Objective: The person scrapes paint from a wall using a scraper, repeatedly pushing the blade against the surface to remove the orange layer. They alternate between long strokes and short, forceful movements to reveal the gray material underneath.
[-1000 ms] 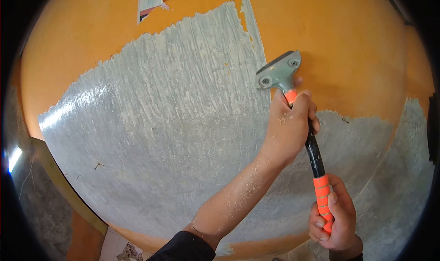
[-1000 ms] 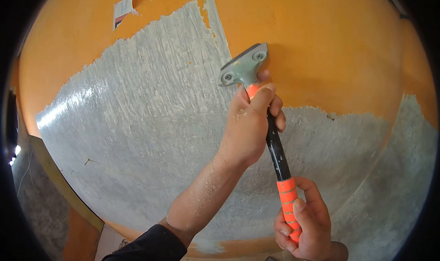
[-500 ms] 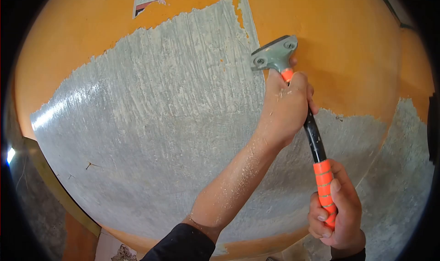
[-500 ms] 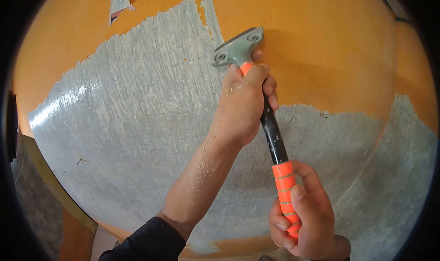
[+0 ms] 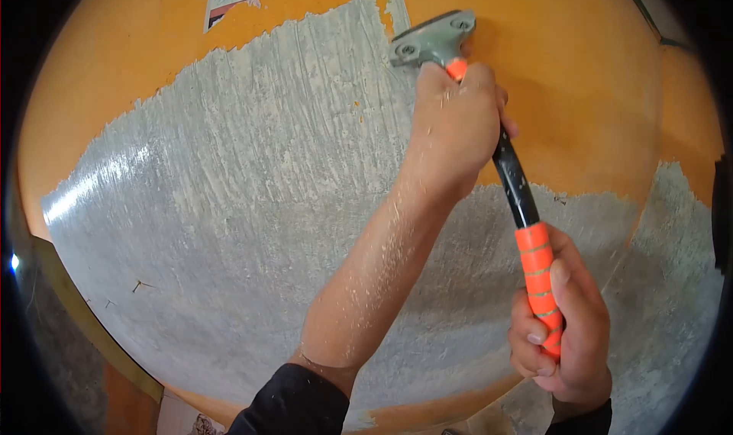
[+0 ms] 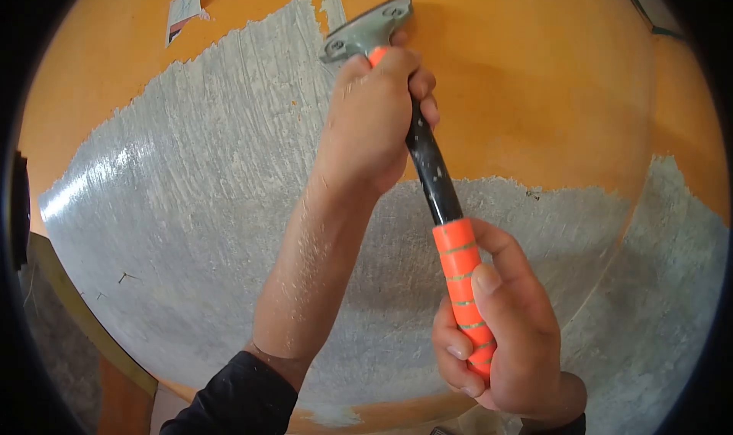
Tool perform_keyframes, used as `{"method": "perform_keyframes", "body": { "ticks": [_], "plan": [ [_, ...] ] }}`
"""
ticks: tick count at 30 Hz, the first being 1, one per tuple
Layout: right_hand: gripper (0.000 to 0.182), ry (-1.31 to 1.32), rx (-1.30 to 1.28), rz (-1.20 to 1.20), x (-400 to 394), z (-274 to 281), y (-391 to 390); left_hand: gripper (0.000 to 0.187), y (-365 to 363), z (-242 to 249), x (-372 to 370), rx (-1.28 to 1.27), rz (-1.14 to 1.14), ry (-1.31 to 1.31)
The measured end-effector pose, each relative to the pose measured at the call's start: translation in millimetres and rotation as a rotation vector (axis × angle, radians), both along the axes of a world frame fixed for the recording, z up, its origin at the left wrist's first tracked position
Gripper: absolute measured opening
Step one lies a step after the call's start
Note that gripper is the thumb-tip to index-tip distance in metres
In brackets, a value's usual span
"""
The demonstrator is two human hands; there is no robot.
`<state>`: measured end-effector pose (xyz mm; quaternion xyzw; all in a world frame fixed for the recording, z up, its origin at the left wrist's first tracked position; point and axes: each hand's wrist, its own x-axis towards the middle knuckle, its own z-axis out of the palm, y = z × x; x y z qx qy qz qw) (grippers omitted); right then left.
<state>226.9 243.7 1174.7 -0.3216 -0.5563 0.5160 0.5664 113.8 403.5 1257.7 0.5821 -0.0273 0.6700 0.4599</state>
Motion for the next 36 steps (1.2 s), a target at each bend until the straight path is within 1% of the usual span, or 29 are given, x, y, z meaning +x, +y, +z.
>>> {"method": "perform_keyframes", "body": {
  "ticks": [2,4,7,10,13,16,17,19,20,21,24,26,29,31,32,34,36],
  "plan": [
    [0.049,-0.023,0.026,-0.005,0.0,2.7,4.3,0.028,-0.3,3.4,-2.3,-0.009,0.029,-0.019],
    [0.049,-0.018,0.020,-0.035,2.8,-8.8,4.0,0.026,-1.9,-7.3,-0.4,-0.025,0.065,0.002],
    [0.049,0.013,-0.051,0.018,5.8,-21.7,-3.6,0.022,-7.6,-27.1,-1.4,-0.034,0.056,0.039],
    [0.048,-0.012,0.019,-0.012,-0.7,-1.9,5.5,0.020,1.5,-2.0,-5.7,0.037,0.059,-0.004],
    [0.047,-0.037,0.094,-0.019,-8.6,16.9,15.7,0.018,8.0,24.5,-11.6,0.067,0.056,0.006],
    [0.047,-0.007,0.051,-0.024,-7.3,2.5,8.8,0.020,2.6,6.7,-8.7,0.043,0.067,0.003],
    [0.047,-0.015,0.040,-0.018,-4.4,-3.2,6.7,0.022,-2.6,-2.5,-5.6,-0.001,0.049,0.002],
    [0.047,-0.039,0.026,-0.007,-0.1,-7.1,5.2,0.023,-6.8,-4.8,-6.5,0.001,0.077,0.017],
    [0.048,-0.038,0.046,-0.021,0.0,-5.3,6.6,0.024,-7.4,-4.6,-6.5,-0.003,0.088,0.027],
    [0.048,-0.032,0.062,-0.036,-5.1,2.9,8.2,0.022,2.8,6.3,-6.4,0.001,0.045,0.032],
    [0.048,-0.038,0.110,-0.069,-12.6,16.9,13.9,0.020,9.3,30.6,-12.7,0.110,0.042,0.062],
    [0.048,-0.049,0.099,-0.081,-14.2,15.6,9.7,0.017,5.5,24.9,-9.5,0.039,0.033,0.001],
    [0.047,-0.052,0.046,-0.095,-13.8,4.9,-2.8,0.015,-7.4,0.0,-9.7,-0.031,-0.001,-0.029],
    [0.046,-0.060,0.033,-0.099,-12.8,4.6,-2.0,0.015,-2.3,6.9,-9.9,0.020,-0.019,-0.034],
    [0.046,-0.061,0.064,-0.103,-14.0,8.2,-0.1,0.016,0.8,10.7,-9.6,0.039,-0.027,-0.034],
    [0.046,-0.053,0.114,-0.113,-17.3,19.3,4.5,0.015,3.6,25.8,-10.3,0.038,-0.034,-0.037],
    [0.045,-0.070,0.100,-0.135,-19.4,19.7,3.3,0.014,2.7,25.5,-10.0,0.021,-0.048,-0.041]
  ]
}}
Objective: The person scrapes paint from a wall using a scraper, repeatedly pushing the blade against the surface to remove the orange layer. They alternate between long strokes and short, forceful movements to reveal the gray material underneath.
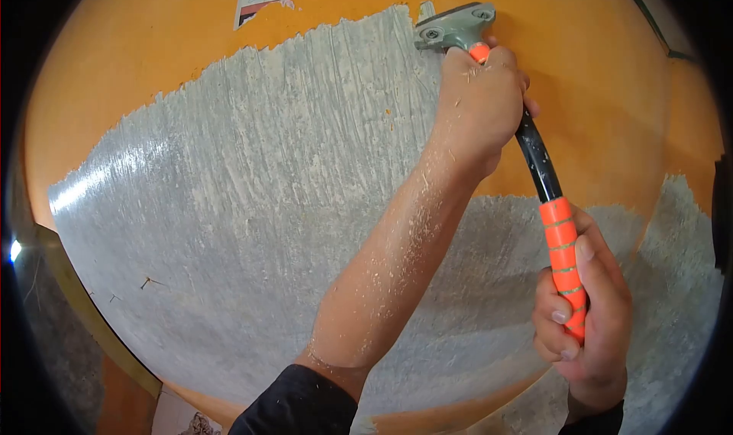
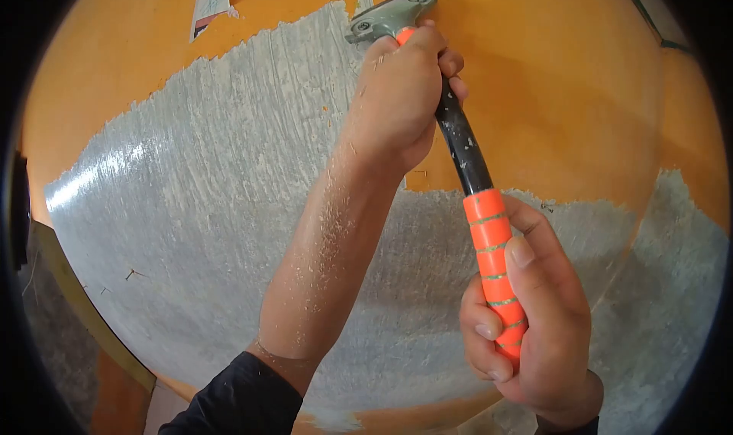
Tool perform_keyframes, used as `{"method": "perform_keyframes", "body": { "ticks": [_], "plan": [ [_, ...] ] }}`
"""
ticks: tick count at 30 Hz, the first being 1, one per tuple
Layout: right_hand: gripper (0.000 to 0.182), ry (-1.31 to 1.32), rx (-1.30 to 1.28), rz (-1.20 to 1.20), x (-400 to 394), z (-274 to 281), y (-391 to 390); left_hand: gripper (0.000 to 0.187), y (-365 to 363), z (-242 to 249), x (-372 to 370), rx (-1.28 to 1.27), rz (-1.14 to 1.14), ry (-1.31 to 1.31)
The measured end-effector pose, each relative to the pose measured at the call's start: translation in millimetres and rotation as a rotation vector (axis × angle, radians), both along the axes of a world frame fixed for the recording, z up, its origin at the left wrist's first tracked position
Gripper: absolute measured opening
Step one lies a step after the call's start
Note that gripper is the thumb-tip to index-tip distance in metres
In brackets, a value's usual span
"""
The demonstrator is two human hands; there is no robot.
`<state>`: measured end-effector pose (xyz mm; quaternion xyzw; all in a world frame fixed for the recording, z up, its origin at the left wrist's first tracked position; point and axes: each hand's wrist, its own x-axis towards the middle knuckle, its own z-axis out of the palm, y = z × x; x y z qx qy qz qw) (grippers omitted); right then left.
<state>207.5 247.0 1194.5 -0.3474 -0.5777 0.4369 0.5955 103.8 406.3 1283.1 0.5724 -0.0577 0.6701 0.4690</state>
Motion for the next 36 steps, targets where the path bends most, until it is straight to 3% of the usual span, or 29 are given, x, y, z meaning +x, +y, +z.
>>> {"method": "perform_keyframes", "body": {
  "ticks": [5,9,15,20,25,32,36],
  "plan": [
    [0.044,0.027,-0.087,0.021,3.7,-14.4,-14.8,0.011,-8.7,-24.9,1.5,-0.077,-0.042,0.009],
    [0.044,0.063,-0.010,0.072,-4.9,9.3,-7.9,0.011,4.8,6.1,-5.9,0.051,-0.074,0.017],
    [0.044,0.020,-0.047,0.030,-4.2,-1.0,-20.1,0.012,-4.7,-12.5,0.7,-0.091,-0.149,-0.023],
    [0.046,0.054,0.029,-0.084,-21.7,17.5,-7.3,0.013,4.9,21.7,-5.5,0.031,-0.087,0.013],
    [0.044,0.047,-0.015,-0.044,-18.2,2.9,-16.9,0.014,-2.2,-0.3,-6.0,-0.019,-0.147,0.009],
    [0.045,0.058,0.008,-0.076,-25.3,16.2,-10.3,0.012,4.0,20.2,-7.7,0.022,-0.098,-0.015],
    [0.045,0.027,-0.013,-0.020,-18.4,4.4,-15.3,0.010,-4.2,-3.8,-9.8,-0.063,-0.115,-0.008]
  ]
}}
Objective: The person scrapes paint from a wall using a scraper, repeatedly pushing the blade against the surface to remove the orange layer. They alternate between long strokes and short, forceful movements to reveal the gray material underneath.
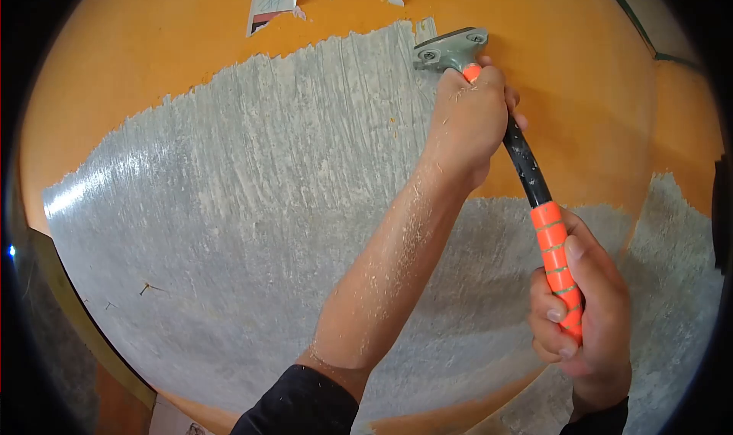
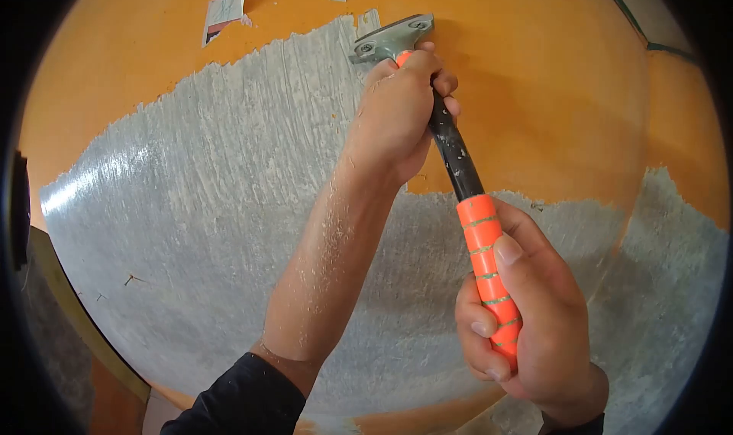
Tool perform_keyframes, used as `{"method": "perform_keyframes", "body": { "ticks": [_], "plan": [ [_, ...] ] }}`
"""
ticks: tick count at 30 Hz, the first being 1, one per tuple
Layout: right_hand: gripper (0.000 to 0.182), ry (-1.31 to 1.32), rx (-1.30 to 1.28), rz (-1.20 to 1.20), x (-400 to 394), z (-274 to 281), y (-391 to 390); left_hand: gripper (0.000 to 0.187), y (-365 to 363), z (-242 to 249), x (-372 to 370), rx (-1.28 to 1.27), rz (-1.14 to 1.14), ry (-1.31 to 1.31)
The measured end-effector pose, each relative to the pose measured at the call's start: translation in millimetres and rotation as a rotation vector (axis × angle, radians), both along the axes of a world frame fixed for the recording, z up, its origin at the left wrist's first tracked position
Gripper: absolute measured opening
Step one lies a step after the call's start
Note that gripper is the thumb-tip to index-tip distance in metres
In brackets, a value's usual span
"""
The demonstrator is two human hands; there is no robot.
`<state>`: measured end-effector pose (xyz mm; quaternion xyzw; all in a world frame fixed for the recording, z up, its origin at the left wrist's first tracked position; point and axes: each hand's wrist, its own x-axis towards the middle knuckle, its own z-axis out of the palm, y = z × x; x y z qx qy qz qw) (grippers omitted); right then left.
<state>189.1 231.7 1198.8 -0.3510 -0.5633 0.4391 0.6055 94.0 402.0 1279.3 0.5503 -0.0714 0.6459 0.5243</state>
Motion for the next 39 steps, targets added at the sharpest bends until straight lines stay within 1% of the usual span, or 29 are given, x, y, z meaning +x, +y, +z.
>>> {"method": "perform_keyframes", "body": {
  "ticks": [3,5,9,12,13,15,16,19,21,22,24,26,27,29,30,32,34,35,38,39],
  "plan": [
    [0.046,0.002,0.029,-0.017,-0.3,9.3,4.6,0.012,8.3,19.6,0.1,0.088,0.036,-0.010],
    [0.045,0.008,0.030,-0.050,-0.4,14.8,6.1,0.014,7.2,23.8,-0.7,0.104,0.075,0.023],
    [0.045,-0.008,-0.015,-0.021,1.7,-0.2,-3.5,0.017,3.5,2.9,4.2,0.056,0.035,-0.007],
    [0.046,0.003,0.000,-0.014,-1.3,4.2,0.5,0.016,6.2,8.0,0.4,0.095,0.062,0.037],
    [0.045,0.000,0.016,-0.036,-4.2,8.5,2.9,0.016,11.0,17.9,-1.8,0.132,0.090,0.046],
    [0.045,-0.001,0.042,-0.081,-11.8,17.1,6.7,0.015,8.3,23.6,-3.5,0.108,0.077,0.021],
    [0.046,-0.018,0.048,-0.067,-9.0,14.6,7.2,0.015,5.2,25.5,-4.2,0.099,0.070,0.007],
    [0.047,-0.065,0.042,-0.019,-1.0,2.0,5.6,0.013,2.9,1.2,-1.8,0.093,0.059,-0.027],
    [0.046,-0.086,-0.005,0.025,0.1,-2.2,2.1,0.012,3.1,4.7,-4.1,0.055,0.068,-0.006],
    [0.046,-0.070,0.025,0.012,-0.8,-0.9,5.6,0.012,3.2,3.8,-4.7,0.027,0.070,0.006],
    [0.045,-0.035,0.076,-0.015,-2.3,7.8,17.1,0.012,6.8,16.8,-7.0,0.062,0.103,0.024],
    [0.045,-0.021,0.074,0.001,-1.5,11.0,19.9,0.012,9.7,28.8,-9.1,0.092,0.139,0.049],
    [0.045,-0.004,0.073,0.014,-1.0,8.1,22.0,0.011,10.3,27.1,-7.1,0.044,0.131,0.025],
    [0.045,-0.011,0.084,0.018,-1.4,-4.9,24.2,0.011,12.6,12.1,-7.2,0.078,0.142,0.076],
    [0.045,-0.004,0.048,0.024,-1.8,-13.0,19.1,0.012,11.7,2.3,-7.9,0.100,0.147,0.097],
    [0.045,0.004,-0.023,0.042,-1.1,-27.5,11.2,0.014,2.6,-16.0,-5.9,0.056,0.156,0.107],
    [0.046,-0.012,-0.019,0.051,-1.4,-32.9,13.1,0.016,-3.6,-23.5,-7.4,0.003,0.201,0.127],
    [0.046,-0.010,-0.015,0.053,-2.9,-33.2,13.2,0.016,-4.9,-22.4,-9.1,-0.004,0.242,0.155],
    [0.046,-0.020,0.051,0.048,-2.3,-22.1,22.4,0.017,10.9,-5.4,-10.0,0.081,0.246,0.192],
    [0.045,-0.027,0.077,0.037,-0.5,-16.9,25.8,0.017,12.7,1.8,-8.7,0.075,0.243,0.174]
  ]
}}
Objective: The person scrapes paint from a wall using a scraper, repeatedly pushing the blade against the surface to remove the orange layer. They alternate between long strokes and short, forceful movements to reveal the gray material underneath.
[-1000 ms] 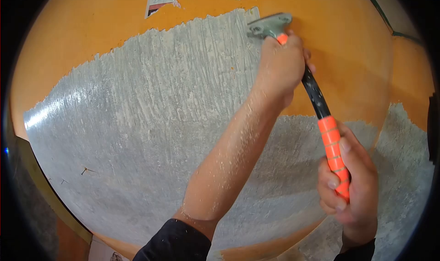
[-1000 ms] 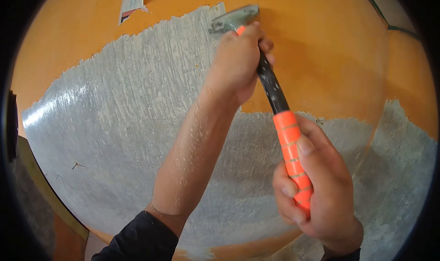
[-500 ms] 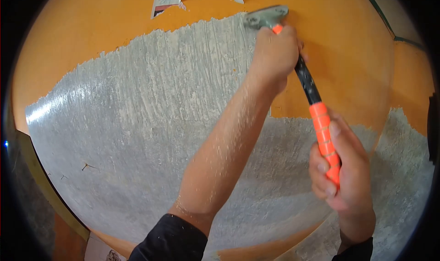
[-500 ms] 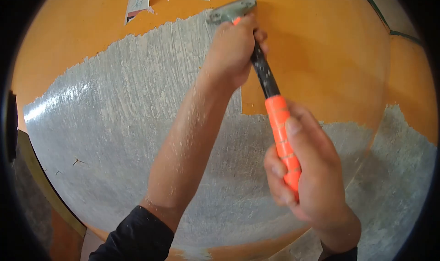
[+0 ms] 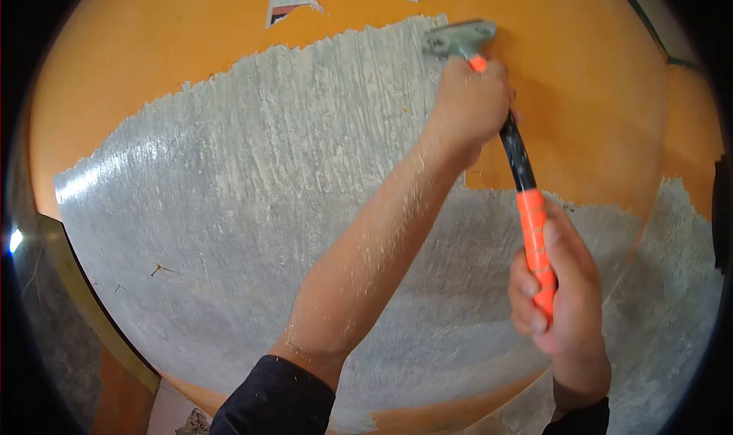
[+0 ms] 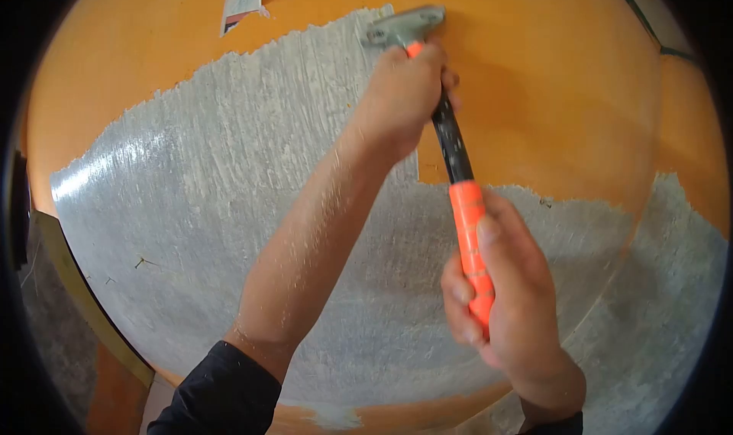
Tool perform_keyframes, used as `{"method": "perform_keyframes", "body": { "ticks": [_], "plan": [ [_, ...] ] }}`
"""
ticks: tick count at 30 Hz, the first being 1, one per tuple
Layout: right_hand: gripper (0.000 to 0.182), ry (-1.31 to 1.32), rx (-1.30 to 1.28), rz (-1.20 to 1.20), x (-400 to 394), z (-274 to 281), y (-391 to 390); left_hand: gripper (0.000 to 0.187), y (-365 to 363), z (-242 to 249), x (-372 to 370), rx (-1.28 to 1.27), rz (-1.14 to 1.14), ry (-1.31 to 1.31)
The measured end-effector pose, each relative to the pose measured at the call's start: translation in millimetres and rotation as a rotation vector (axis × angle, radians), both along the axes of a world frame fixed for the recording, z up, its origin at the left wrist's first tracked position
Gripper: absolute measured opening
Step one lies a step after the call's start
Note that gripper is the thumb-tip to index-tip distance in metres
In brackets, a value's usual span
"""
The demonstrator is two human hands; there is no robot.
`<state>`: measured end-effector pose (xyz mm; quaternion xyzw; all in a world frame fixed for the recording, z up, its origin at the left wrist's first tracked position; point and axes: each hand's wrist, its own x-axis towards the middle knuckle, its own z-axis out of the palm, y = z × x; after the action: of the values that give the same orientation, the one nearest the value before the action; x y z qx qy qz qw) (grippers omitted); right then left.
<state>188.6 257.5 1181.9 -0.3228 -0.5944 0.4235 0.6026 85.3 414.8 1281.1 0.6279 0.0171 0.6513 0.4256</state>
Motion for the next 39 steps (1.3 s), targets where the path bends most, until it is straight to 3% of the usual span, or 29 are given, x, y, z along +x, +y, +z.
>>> {"method": "perform_keyframes", "body": {
  "ticks": [3,9,16,22,39],
  "plan": [
    [0.046,0.008,0.027,0.033,7.1,4.1,7.1,0.017,0.5,5.5,3.7,-0.008,0.001,-0.048],
    [0.047,-0.021,-0.090,-0.053,17.1,-63.5,1.3,0.024,-18.0,-64.6,12.5,-0.070,0.048,0.016],
    [0.046,-0.073,-0.018,-0.041,15.7,-29.4,9.6,0.033,-7.2,-28.3,8.4,-0.004,0.046,0.058],
    [0.049,-0.221,-0.033,-0.146,29.4,-43.1,-2.9,0.033,-13.4,-62.3,20.5,-0.077,0.001,-0.011],
    [0.048,-0.264,0.009,-0.270,27.8,-29.7,-2.2,0.034,-13.2,-47.7,20.5,-0.070,-0.019,-0.037]
  ]
}}
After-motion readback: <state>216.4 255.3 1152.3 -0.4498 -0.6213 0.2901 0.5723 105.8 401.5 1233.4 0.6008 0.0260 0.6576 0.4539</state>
